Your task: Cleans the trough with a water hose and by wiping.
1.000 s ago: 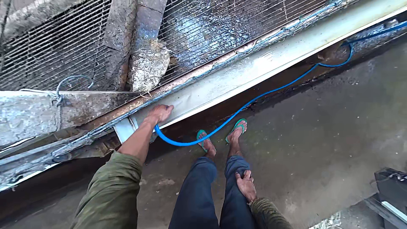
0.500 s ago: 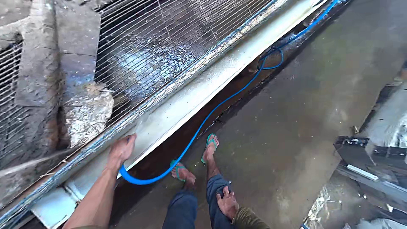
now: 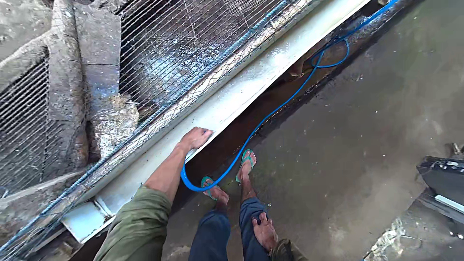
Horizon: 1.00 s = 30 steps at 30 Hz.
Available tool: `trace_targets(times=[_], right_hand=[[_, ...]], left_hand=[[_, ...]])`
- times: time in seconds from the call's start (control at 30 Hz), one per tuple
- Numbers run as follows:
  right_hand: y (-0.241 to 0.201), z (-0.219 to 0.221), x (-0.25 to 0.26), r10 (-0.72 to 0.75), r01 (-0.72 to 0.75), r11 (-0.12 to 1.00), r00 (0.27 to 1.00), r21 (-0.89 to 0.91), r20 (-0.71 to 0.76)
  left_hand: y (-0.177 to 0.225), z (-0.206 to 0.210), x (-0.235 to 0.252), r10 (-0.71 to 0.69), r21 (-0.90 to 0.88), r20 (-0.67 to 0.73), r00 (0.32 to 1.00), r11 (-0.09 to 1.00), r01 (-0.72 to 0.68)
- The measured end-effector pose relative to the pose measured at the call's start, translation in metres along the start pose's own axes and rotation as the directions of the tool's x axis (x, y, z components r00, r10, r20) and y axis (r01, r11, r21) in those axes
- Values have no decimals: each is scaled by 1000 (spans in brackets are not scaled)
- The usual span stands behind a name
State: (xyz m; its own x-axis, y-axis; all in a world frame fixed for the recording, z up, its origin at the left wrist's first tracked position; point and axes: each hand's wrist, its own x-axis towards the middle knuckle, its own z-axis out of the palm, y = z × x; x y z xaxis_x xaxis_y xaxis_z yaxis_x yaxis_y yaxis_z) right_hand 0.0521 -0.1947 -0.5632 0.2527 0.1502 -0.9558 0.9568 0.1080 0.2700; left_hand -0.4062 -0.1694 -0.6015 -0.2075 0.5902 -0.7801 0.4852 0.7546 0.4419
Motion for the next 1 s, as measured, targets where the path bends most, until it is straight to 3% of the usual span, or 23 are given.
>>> trace_targets(times=[0.33, 0.53, 0.7, 0.77, 0.87, 0.93, 1.0], right_hand=[[11, -9, 11, -1, 0, 999, 999, 40, 38], [17, -10, 20, -26, 25, 999, 999, 19, 37], [16, -16, 16, -22, 22, 998, 1000, 65, -5], [16, -16, 17, -26, 26, 997, 1000, 79, -11], [16, -24, 11, -19, 18, 995, 1000, 99, 8], [16, -29, 11, -8, 5, 994, 1000, 114, 24], [18, -30, 12, 6, -10, 993, 999, 119, 34]], left_hand=[[57, -10, 33, 26, -33, -147, 989, 999, -31], [93, -20, 55, 80, -31, -169, 982, 996, -86], [98, -22, 64, 95, -1, -167, 981, 995, -96], [96, -22, 66, 51, -8, -150, 987, 999, -53], [92, -24, 69, -128, -120, -159, 979, 987, 109], [87, -29, 68, -298, -299, -221, 929, 927, 226], [81, -34, 65, -462, -460, -296, 836, 836, 299]])
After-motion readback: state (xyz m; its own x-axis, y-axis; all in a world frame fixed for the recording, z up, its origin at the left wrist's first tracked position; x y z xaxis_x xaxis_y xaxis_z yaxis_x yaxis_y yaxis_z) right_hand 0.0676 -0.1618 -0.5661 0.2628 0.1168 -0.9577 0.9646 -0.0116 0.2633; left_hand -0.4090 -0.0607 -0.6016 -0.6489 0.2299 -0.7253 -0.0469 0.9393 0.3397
